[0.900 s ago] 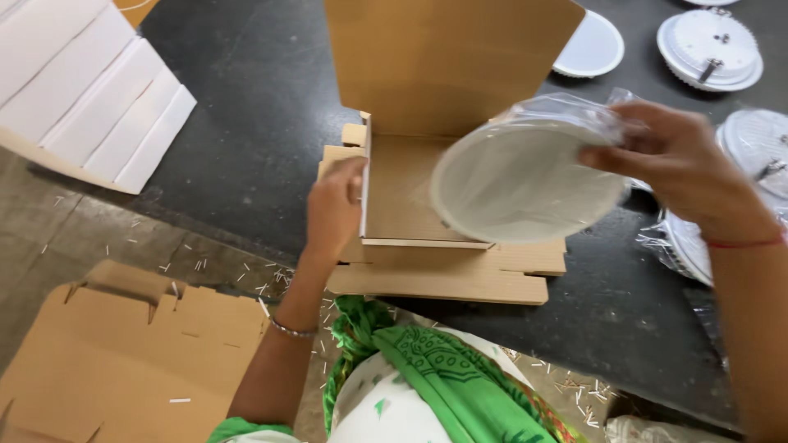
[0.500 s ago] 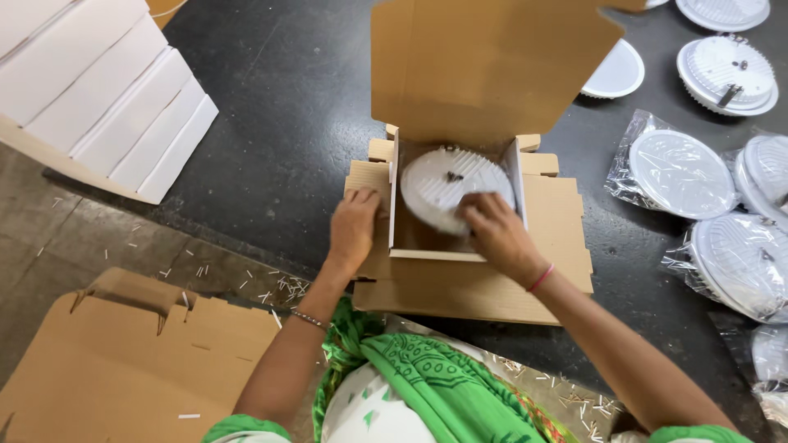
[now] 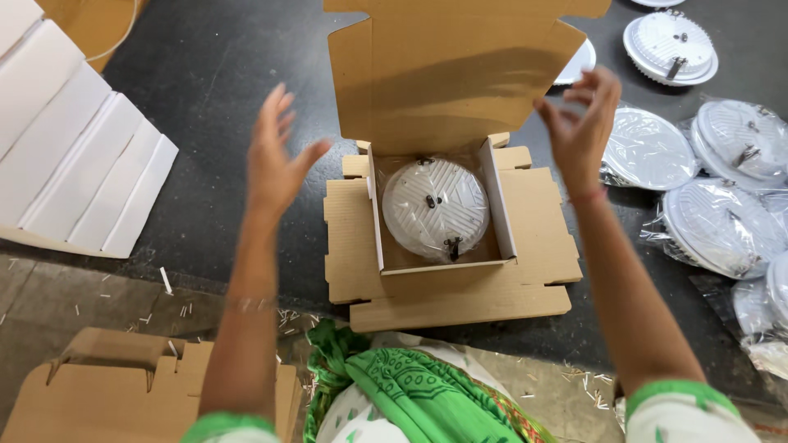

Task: The person folds a cardboard shipping box and inserts a white inner box into it. They place a plastic-wrapped round LED ceiling light fixture inside, close the white box, and stack the packed box on a pile of finished boxes, repeating the packing cycle.

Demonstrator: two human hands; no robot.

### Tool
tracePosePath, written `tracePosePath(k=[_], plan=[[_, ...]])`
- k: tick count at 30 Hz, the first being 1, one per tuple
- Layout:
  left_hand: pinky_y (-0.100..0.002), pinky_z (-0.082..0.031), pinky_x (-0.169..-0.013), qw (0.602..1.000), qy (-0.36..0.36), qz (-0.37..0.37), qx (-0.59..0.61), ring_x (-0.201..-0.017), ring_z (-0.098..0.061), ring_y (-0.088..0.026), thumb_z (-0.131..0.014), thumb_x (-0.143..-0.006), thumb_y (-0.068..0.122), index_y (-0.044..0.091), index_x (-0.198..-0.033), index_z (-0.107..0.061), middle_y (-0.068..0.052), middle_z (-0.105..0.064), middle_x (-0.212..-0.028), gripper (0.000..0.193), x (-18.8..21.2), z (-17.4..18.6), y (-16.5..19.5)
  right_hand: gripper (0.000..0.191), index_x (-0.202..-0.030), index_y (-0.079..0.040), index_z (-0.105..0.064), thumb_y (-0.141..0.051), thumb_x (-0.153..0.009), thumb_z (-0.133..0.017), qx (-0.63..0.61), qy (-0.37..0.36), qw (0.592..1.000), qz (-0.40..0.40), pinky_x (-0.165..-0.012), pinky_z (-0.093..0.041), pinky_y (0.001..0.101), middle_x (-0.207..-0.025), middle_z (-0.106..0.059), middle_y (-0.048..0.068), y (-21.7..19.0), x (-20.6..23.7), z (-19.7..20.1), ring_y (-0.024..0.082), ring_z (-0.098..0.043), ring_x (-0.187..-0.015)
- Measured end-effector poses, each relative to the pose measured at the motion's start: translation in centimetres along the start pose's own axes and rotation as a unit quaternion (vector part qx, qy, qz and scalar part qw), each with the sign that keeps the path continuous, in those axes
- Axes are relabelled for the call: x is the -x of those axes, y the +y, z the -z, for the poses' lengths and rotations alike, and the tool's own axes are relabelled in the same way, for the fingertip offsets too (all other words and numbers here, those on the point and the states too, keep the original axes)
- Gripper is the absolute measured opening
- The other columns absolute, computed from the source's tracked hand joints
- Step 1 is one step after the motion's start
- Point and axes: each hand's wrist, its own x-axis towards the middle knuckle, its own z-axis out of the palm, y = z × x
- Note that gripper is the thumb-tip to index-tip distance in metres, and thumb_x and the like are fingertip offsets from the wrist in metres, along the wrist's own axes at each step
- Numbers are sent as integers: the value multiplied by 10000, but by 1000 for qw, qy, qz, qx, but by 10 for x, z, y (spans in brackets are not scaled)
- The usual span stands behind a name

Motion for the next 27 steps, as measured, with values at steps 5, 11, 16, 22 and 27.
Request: tracePosePath(k=[5,11,16,22,27], plan=[[-340,-637,-805,1000,17,12,-19,-876,-819,-193,-876,-849,278,145,-1176,-761,-43,-843,-1028,372,-77,-57,42,298,-1216,15,-638,-59,-1023,-852,-87,-126,985,-77,-833,-631,284,-1108,-703,56,25,-54,-6,138,-695,-1015],[-373,-562,-720,967,138,-101,-190,-745,-770,-256,-875,-843,125,112,-1267,-696,-92,-781,-1019,460,-47,-84,74,327,-1225,17,-605,-25,-962,-795,20,-107,991,-83,-673,-607,295,-971,-748,81,-24,-37,-15,144,-750,-808],[-344,-629,-832,995,-17,19,94,-940,-753,-200,-723,-828,40,104,-1413,-519,-111,-646,-1353,623,2,-79,83,368,-1330,-14,-554,-28,-997,-712,-142,-220,958,-120,-856,-619,296,-1083,-688,96,-52,-7,17,150,-710,-991],[-402,-483,-1111,938,-224,74,253,-1347,-596,-272,-569,-960,130,135,-1365,-661,-190,-468,-1601,415,65,-33,57,406,-1435,-86,-621,-79,-1032,-564,-222,-390,865,-226,-1065,-527,372,-1299,-709,95,-34,52,78,213,-666,-1170],[-473,-408,-1130,941,-331,64,-40,-1393,-505,-361,-713,-911,389,238,-1412,-612,-201,-364,-1644,533,110,-32,59,508,-1450,-215,-615,-139,-951,-670,-45,-500,861,-83,-1137,-441,404,-1556,-545,79,-29,83,81,274,-528,-1398]])
